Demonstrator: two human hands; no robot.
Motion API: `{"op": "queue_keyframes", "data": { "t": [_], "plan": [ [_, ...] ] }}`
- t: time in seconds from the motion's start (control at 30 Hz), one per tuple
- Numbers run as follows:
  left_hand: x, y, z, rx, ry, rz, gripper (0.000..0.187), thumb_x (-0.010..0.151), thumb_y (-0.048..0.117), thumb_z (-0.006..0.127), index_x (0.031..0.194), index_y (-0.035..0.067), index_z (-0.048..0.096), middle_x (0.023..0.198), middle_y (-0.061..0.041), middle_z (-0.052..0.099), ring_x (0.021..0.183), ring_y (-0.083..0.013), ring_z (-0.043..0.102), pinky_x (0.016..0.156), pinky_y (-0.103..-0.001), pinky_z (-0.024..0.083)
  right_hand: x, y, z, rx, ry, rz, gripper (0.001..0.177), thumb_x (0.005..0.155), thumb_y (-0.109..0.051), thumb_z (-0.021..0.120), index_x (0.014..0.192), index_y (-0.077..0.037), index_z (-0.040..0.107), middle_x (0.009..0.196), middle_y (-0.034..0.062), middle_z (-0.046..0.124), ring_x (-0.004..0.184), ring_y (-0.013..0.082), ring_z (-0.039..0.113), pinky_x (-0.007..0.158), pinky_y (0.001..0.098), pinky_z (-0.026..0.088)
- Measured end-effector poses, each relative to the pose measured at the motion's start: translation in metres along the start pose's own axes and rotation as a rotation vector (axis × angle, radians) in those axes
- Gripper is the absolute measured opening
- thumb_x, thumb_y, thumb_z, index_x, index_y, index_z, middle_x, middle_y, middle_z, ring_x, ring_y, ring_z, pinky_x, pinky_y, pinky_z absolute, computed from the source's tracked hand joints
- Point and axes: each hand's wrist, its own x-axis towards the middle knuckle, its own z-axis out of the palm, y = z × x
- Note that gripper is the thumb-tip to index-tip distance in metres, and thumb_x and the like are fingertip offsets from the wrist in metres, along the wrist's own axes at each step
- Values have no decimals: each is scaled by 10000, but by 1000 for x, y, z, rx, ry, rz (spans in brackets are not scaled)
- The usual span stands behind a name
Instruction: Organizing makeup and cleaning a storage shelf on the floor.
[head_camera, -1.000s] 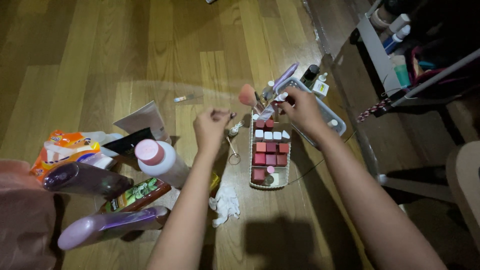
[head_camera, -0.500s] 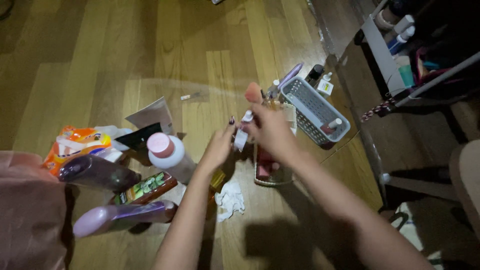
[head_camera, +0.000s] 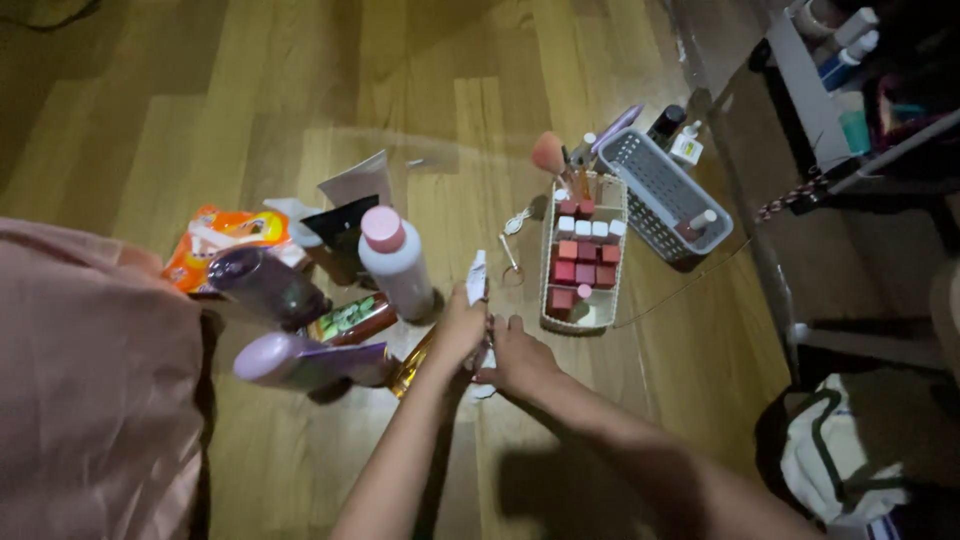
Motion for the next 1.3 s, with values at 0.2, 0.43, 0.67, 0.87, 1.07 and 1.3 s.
{"op": "queue_keyframes", "data": {
  "t": [0.2,0.43,0.67,0.87,1.07,1.3],
  "plan": [
    [-18,-39,14,94,73,271,531,859,183,704,1272,-32,449,927,-200,662,822,-313,671,693,-431,550,24,52,32,374,199,-126,391,826,-235,703,1121,-2,596,973,265,717,945,439,712,806,517,559],
    [-83,16,16,-472,-118,-66,616,893,262,496,1478,78,439,909,-246,567,696,-341,512,528,-453,411,0,18,1,507,470,-102,391,1033,-358,550,1054,32,535,876,294,682,862,473,699,717,536,518],
    [-95,19,14,18,60,436,859,1018,334,365,1651,72,-153,1515,-334,399,1215,-390,529,946,-392,482,28,42,23,612,218,-91,511,1073,-417,501,1062,72,648,829,228,696,782,337,724,687,460,552],
    [-93,49,22,-249,-81,233,921,951,348,348,1576,-6,-229,1627,-315,221,1222,-446,573,975,-521,475,19,44,20,1089,86,68,409,1021,-382,556,1070,-15,730,934,106,727,822,187,663,746,361,535],
    [-123,111,3,-53,-115,49,912,1002,477,323,1609,105,-246,1428,-410,462,1240,-484,576,1036,-472,477,24,50,12,972,241,5,349,1030,-317,594,1105,-10,742,933,89,763,808,162,671,737,355,545],
    [-71,33,9,434,22,578,476,1028,318,383,1418,96,225,1282,-258,579,1082,-384,633,905,-405,511,-5,20,-32,394,465,-324,257,975,-149,551,1183,-12,612,929,243,737,877,357,734,721,472,571]
  ]
}}
